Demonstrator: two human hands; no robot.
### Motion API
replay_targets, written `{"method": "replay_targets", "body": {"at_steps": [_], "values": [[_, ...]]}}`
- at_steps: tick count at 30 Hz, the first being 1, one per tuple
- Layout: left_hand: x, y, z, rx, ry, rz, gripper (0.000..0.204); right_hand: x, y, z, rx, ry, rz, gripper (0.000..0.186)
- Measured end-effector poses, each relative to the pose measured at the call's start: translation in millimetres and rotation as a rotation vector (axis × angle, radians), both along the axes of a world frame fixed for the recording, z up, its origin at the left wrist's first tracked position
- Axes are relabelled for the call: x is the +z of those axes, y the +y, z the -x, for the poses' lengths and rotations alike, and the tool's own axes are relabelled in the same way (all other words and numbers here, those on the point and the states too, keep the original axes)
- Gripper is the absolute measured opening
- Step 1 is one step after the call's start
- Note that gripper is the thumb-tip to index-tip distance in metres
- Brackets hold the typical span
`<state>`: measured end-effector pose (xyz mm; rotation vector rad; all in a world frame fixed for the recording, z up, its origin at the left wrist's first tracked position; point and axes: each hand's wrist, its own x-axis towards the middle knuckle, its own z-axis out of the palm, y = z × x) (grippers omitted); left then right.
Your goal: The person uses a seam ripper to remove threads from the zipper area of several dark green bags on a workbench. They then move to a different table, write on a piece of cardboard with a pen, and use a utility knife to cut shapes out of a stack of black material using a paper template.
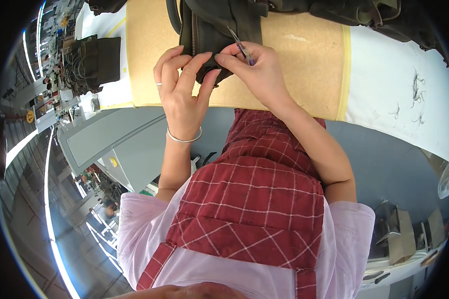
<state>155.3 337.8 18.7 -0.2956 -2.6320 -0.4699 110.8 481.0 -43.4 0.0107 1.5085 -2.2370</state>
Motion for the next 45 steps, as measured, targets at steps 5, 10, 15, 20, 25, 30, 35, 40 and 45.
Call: {"method": "replay_targets", "body": {"at_steps": [5, 10, 15, 20, 25, 30, 35, 40, 45], "values": [[6.4, 5.5, 7.0, 0.014, -0.066, 0.062, 0.030, 3.8, 10.7, -5.4, 0.052, 0.061, 0.068, 0.011], [7.6, 4.4, 5.9, -0.066, -0.053, 0.124, 0.028, 14.8, 30.0, -19.7, 0.182, 0.352, -0.028, 0.008], [-8.2, -3.3, -6.9, -0.075, 0.112, 0.052, 0.028, 4.3, 42.5, -26.4, 0.183, 0.372, -0.036, 0.020], [-14.3, -2.4, -15.0, -0.035, 0.117, -0.046, 0.026, -23.9, 39.6, -32.7, 0.052, 0.303, -0.368, 0.027], [-16.7, 0.1, -16.0, -0.034, 0.122, -0.039, 0.025, -20.7, 26.4, -39.4, 0.094, 0.338, -0.379, 0.025], [-18.3, 2.6, -16.7, -0.045, 0.120, -0.035, 0.024, -25.9, 18.4, -42.5, 0.062, 0.347, -0.321, 0.025], [-19.6, 0.4, -18.5, -0.039, 0.126, -0.050, 0.025, -23.6, 13.1, -40.4, 0.048, 0.321, -0.310, 0.024], [-20.5, -1.1, -17.0, -0.030, 0.137, -0.056, 0.024, -25.3, 13.6, -41.6, 0.053, 0.262, -0.239, 0.023], [-22.4, -1.6, -17.9, -0.030, 0.136, -0.056, 0.023, -25.9, 12.8, -41.2, 0.054, 0.264, -0.262, 0.022]]}}
